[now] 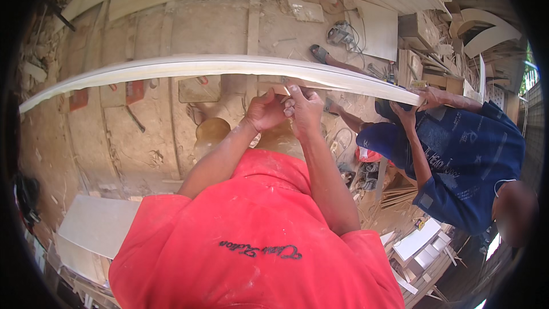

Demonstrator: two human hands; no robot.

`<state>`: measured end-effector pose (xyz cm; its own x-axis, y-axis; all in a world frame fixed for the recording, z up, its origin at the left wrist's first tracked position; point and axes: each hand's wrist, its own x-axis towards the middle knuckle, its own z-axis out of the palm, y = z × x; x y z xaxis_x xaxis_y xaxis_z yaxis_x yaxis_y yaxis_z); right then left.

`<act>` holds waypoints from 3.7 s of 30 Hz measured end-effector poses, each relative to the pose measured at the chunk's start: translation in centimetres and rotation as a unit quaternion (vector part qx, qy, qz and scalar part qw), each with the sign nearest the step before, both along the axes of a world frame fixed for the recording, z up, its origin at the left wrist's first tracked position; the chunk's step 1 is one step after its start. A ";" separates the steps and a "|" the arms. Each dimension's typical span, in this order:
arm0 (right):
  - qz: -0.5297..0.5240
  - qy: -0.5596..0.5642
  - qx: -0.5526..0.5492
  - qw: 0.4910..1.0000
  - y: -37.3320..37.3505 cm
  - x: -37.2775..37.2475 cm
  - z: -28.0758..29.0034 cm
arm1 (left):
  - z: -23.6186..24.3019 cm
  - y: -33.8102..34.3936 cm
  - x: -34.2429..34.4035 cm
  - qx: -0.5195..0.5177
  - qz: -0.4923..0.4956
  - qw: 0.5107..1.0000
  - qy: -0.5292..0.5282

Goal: The person holds and aligns long pieces of wood trim together with another person, checking the fit and edge alignment by hand.

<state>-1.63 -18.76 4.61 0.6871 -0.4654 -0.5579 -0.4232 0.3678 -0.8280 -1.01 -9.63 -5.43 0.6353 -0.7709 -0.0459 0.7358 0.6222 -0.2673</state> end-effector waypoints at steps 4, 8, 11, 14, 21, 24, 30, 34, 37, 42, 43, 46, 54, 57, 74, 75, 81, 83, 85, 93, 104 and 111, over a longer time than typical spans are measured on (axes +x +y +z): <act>-0.017 0.030 -0.039 0.999 0.5 0.7 0.7 | 0.3 0.1 0.1 0.020 -0.008 1.000 0.020; 0.032 0.040 -0.016 0.999 -0.5 0.7 0.6 | 0.2 0.6 0.1 0.010 -0.009 1.000 0.017; 0.046 0.017 -0.001 0.999 -1.2 0.6 0.4 | 0.0 0.7 0.0 0.018 -0.017 1.000 0.018; 0.039 0.016 -0.033 0.999 -1.5 0.3 -0.8 | 0.0 0.8 0.1 0.015 -0.023 1.000 0.009; 0.060 0.026 -0.112 0.992 0.0 1.0 -0.4 | -2.1 0.5 -0.3 0.005 -0.035 0.999 0.012; 0.079 0.011 -0.086 0.993 -0.3 0.9 -0.5 | -2.4 0.2 -0.4 -0.015 -0.032 0.999 0.008; 0.048 0.012 -0.064 0.997 -0.6 0.2 -0.1 | -2.2 0.1 -0.6 -0.007 -0.042 0.999 0.017; 0.026 0.041 -0.137 0.989 0.0 0.5 -0.5 | -2.3 0.3 -0.6 -0.010 -0.043 0.999 0.001; 0.041 0.065 -0.136 0.988 0.7 0.8 0.1 | -2.2 0.3 -0.6 -0.003 -0.039 0.999 0.001; 0.072 0.064 -0.066 0.993 0.2 0.6 1.7 | -3.6 0.1 -0.6 -0.061 -0.045 0.997 -0.014; 0.053 0.060 -0.045 0.996 0.1 0.1 2.0 | -2.7 0.3 -0.4 -0.036 -0.041 0.998 0.006; 0.118 0.053 -0.262 0.956 -1.8 -3.1 2.5 | -1.1 0.7 -0.4 -0.001 -0.023 0.999 0.029; 0.501 0.043 -0.741 0.445 -3.9 -3.2 4.3 | -2.1 0.4 -0.5 -0.035 -0.018 0.999 -0.005; 0.526 0.062 -0.755 0.385 -4.4 -2.6 4.4 | -2.0 0.3 -0.6 -0.029 -0.008 1.000 -0.003; 0.572 0.037 -0.737 0.359 -5.4 -0.9 5.2 | -2.2 0.2 -1.0 -0.014 0.002 1.000 -0.013; 0.583 0.041 -0.728 0.359 -5.3 -0.8 4.9 | -2.1 0.2 -1.0 -0.021 0.003 1.000 -0.014; 0.642 0.049 -0.671 0.368 -5.8 0.4 4.9 | -2.2 0.0 -1.0 -0.013 -0.006 1.000 0.020; 0.639 0.049 -0.667 0.380 -5.7 0.2 5.9 | -2.2 -0.1 -0.7 -0.011 0.003 1.000 0.017; 0.625 0.035 -0.673 0.395 -5.7 -0.2 6.2 | -2.1 -0.2 -1.0 -0.007 0.004 1.000 0.017; 0.556 -0.071 -0.727 0.397 -6.0 0.3 4.6 | -1.6 0.1 -1.2 -0.019 0.008 1.000 -0.003; 0.575 -0.004 -0.735 0.359 -6.7 -0.1 5.8 | -1.7 0.1 -1.1 -0.016 0.025 1.000 0.004; 0.616 -0.025 -0.649 0.447 -5.5 1.0 4.4 | -1.8 -0.3 -1.4 -0.018 0.039 0.999 0.012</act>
<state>-0.68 -24.28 9.05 0.8644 0.3725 -0.3378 0.3871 -0.9217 -0.0259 -2.36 -9.88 -7.26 0.6926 -0.7205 -0.0346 0.6787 0.6672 -0.3070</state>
